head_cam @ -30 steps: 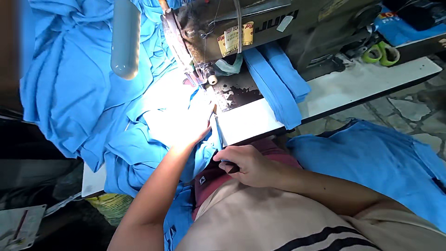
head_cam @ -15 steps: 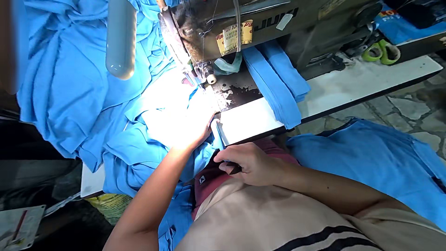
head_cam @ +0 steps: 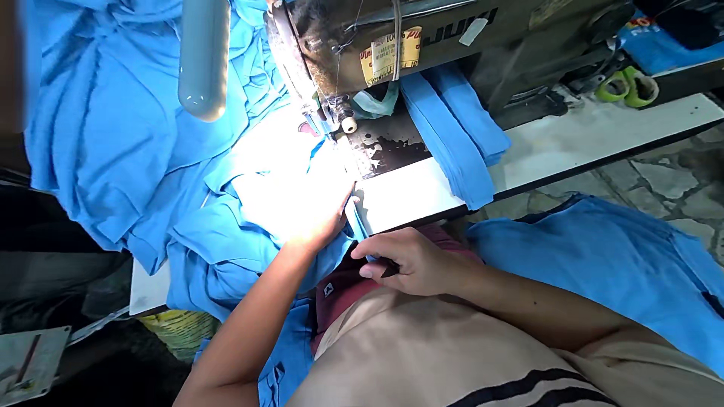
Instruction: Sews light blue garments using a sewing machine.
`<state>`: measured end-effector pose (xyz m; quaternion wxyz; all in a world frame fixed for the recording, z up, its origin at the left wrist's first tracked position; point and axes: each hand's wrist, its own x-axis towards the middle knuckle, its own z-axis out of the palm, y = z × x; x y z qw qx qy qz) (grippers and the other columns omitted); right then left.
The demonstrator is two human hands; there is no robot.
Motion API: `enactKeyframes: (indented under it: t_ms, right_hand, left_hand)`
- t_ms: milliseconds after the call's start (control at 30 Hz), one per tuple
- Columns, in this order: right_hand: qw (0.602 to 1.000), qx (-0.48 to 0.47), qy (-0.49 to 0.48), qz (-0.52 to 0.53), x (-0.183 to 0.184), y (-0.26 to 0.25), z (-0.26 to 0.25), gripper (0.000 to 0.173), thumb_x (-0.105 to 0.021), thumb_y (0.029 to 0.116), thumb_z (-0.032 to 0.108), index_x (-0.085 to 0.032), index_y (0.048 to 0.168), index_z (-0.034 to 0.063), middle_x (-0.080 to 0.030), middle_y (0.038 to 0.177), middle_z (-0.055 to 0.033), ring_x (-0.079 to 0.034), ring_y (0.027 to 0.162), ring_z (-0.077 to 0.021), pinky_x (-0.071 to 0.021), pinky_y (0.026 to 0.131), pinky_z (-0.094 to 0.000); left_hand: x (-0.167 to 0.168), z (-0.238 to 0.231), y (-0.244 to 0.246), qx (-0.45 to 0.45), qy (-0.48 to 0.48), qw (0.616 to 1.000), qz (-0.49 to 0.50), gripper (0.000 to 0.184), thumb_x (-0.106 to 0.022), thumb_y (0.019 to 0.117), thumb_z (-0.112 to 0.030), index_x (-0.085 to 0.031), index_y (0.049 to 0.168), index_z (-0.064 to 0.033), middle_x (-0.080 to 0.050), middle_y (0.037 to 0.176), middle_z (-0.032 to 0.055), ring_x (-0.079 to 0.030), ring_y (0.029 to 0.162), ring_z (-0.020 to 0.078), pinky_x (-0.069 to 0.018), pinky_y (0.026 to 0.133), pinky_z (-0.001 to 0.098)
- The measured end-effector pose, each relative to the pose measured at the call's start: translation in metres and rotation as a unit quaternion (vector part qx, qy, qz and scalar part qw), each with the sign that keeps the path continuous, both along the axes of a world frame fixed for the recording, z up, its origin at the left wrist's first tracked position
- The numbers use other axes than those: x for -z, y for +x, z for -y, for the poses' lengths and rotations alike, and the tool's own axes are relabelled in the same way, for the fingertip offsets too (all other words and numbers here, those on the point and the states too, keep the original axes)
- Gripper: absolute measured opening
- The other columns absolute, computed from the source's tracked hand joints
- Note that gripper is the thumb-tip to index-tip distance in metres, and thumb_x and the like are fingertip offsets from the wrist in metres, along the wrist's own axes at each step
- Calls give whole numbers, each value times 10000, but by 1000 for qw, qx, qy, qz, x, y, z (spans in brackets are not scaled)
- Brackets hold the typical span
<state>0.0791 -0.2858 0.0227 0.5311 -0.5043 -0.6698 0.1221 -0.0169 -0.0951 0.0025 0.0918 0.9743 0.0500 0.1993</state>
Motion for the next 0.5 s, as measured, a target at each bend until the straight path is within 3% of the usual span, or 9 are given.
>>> enactKeyframes:
  t_ms: [100,200,267,367,500]
  right_hand:
    - [990,87,-78,80,15,16,-9,156,-673,902,93,-734,995,-17,-709,816,-119,-685,681,-204,-574,606,-358]
    - [964,83,-188,167,23,24,-17,240,-707,876,59,-717,1102,-19,-693,1143,-188,-718,792,-300,-585,629,-460]
    - [949,51,-232,208,23,19,-19,218,-699,890,67,-703,1089,-18,-665,1246,-204,-719,806,-317,-579,627,-469]
    - [934,26,-265,239,20,15,-17,197,-682,908,76,-700,1077,-25,-670,1196,-199,-706,780,-326,-562,612,-469]
    - [938,41,-248,238,26,10,-10,239,-703,878,72,-701,1102,-14,-668,1232,-199,-705,739,-321,-558,576,-460]
  left_hand:
    - [-5,8,-9,-22,-17,1000,7,328,-585,972,-87,-685,1253,48,-726,1030,237,-716,917,400,-552,817,550]
    - [1,18,-16,-54,-56,997,14,347,-603,898,14,-706,1226,53,-741,936,221,-730,799,381,-579,713,529]
    - [10,22,-20,-68,-85,994,26,276,-608,915,-2,-743,1153,35,-753,1043,205,-749,872,343,-598,775,493]
    - [13,27,-23,-70,-114,991,26,200,-617,910,-15,-763,1036,40,-735,1161,211,-749,958,344,-593,807,498]
    - [13,33,-25,-76,-142,987,20,205,-623,903,3,-774,1038,36,-714,1225,214,-723,1082,352,-578,892,504]
